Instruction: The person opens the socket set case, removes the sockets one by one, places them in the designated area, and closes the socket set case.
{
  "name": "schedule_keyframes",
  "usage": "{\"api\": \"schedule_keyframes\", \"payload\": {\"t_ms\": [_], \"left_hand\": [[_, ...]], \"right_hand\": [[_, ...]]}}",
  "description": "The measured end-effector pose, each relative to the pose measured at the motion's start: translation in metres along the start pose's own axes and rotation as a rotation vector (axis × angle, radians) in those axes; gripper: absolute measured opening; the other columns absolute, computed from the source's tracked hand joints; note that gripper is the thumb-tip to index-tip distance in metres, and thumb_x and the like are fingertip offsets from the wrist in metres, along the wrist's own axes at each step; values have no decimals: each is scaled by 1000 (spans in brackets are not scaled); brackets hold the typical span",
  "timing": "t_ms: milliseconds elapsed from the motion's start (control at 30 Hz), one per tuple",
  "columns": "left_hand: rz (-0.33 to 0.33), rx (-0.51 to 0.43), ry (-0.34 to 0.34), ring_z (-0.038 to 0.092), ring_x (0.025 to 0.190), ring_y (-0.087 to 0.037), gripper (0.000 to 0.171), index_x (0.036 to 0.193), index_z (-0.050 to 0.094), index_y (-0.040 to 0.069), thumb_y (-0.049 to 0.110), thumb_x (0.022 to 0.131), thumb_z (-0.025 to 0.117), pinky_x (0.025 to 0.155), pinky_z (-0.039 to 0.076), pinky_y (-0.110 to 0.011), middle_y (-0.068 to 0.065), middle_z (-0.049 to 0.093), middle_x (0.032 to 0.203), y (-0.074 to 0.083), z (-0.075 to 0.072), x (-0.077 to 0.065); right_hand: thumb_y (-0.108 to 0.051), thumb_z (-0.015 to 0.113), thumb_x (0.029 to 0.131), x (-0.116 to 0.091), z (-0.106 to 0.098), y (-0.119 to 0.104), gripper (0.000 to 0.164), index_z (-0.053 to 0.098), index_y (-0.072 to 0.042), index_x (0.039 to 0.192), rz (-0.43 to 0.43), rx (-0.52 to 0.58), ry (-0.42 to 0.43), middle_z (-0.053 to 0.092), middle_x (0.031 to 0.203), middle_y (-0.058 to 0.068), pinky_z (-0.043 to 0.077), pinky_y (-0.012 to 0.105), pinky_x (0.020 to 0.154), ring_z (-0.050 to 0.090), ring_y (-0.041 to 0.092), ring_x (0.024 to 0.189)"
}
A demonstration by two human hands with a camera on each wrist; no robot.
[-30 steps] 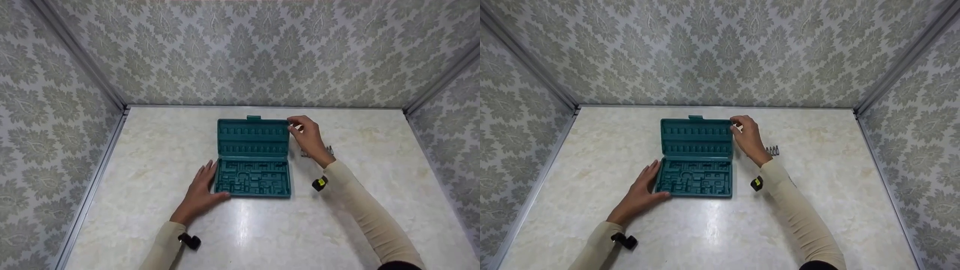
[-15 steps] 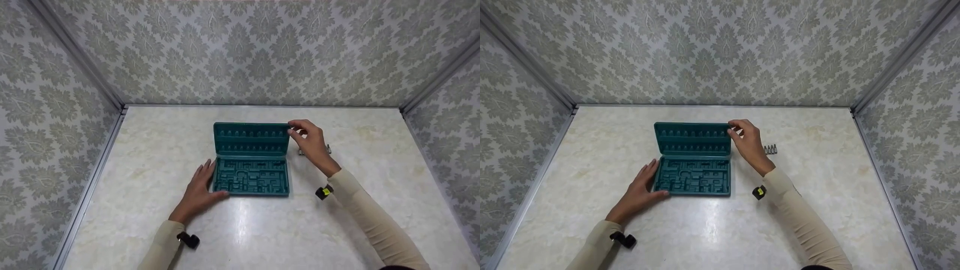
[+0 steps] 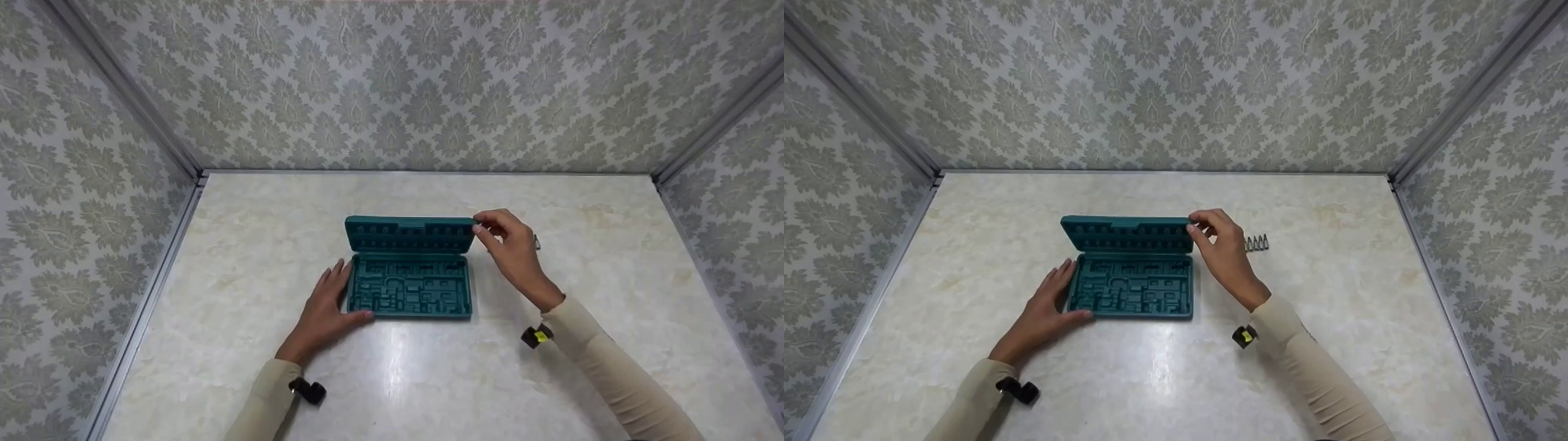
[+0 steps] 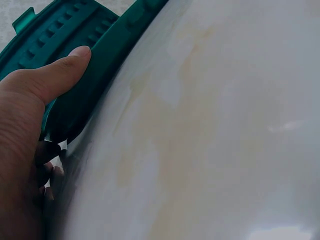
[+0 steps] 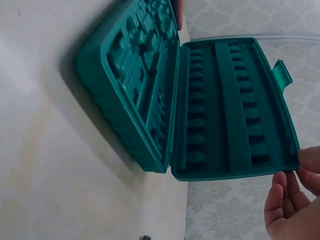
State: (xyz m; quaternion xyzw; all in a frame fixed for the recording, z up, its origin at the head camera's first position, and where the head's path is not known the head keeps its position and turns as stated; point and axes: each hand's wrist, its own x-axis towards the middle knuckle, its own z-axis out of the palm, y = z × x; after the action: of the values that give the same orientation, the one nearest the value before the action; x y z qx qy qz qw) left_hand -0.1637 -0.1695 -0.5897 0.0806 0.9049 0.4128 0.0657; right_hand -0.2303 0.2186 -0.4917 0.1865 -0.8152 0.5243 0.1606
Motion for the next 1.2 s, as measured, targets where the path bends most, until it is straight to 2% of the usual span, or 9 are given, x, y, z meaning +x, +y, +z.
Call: {"api": "schedule_keyframes", "payload": {"t_ms": [133,233,533,833,900,967,1067,1133,1200], "left_hand": [[1,-7,-4,6,171,-31,120,177,23,32,66,83,89,133,17,-65,6,14,184,0,0,-1],[-2,-2,-9,5,171,-31,120,178,22,32,67,84,88,133,16,-67,6,13,185,0,0,-2],[-1,-6,-14,5,171,-29,117,177,22,33,66,86,87,132,18,-68,10,13,184,0,1,-3],[-27,-26,-38,2,171,-28,115,178,21,33,64,88,86,133,17,-67,9,13,184,6,-5,-3],[-14,-39,-47,3,171,-30,114,178,20,28,60,91,86,133,17,-65,4,14,185,8,-8,-4],[17,-76,-47,8,171,-32,111,178,20,21,53,94,86,134,18,-61,-3,18,184,10,-11,-4],[59,-188,-28,19,168,-33,106,177,18,10,38,99,85,133,25,-53,-10,23,182,13,-16,-4],[68,-284,-13,27,166,-30,101,177,19,7,29,102,83,131,32,-49,-10,26,181,16,-20,-4],[45,-357,-1,31,164,-27,95,177,18,8,28,106,78,128,37,-46,-8,25,181,22,-24,-6]], "right_hand": [[-7,74,106,-9,1,-4,19,77,-1,123,-7,6,7,74,115,6,52,23,83,63,19,93],[-8,74,106,-16,2,-8,14,76,-3,120,18,21,6,73,114,5,52,25,83,63,19,93],[-11,77,105,-34,8,-19,11,75,-6,114,163,47,20,73,110,5,54,23,87,66,18,98],[-23,76,107,-45,9,-21,23,74,-7,123,267,34,-26,71,124,6,54,29,97,67,18,111],[-26,76,107,-48,8,-21,26,74,-8,126,294,23,-45,71,126,6,54,34,99,67,19,113],[-30,75,108,-51,8,-21,30,73,-7,128,319,16,-66,70,128,7,54,39,102,67,21,116],[-35,74,108,-55,6,-21,38,72,-7,133,356,16,-97,70,133,9,54,46,105,67,23,120],[-38,74,108,-58,4,-21,44,71,-6,137,376,27,-116,69,136,10,54,48,107,67,25,122],[-40,74,108,-60,3,-20,47,70,-6,140,395,44,-132,69,139,12,54,50,109,67,27,125]]}}
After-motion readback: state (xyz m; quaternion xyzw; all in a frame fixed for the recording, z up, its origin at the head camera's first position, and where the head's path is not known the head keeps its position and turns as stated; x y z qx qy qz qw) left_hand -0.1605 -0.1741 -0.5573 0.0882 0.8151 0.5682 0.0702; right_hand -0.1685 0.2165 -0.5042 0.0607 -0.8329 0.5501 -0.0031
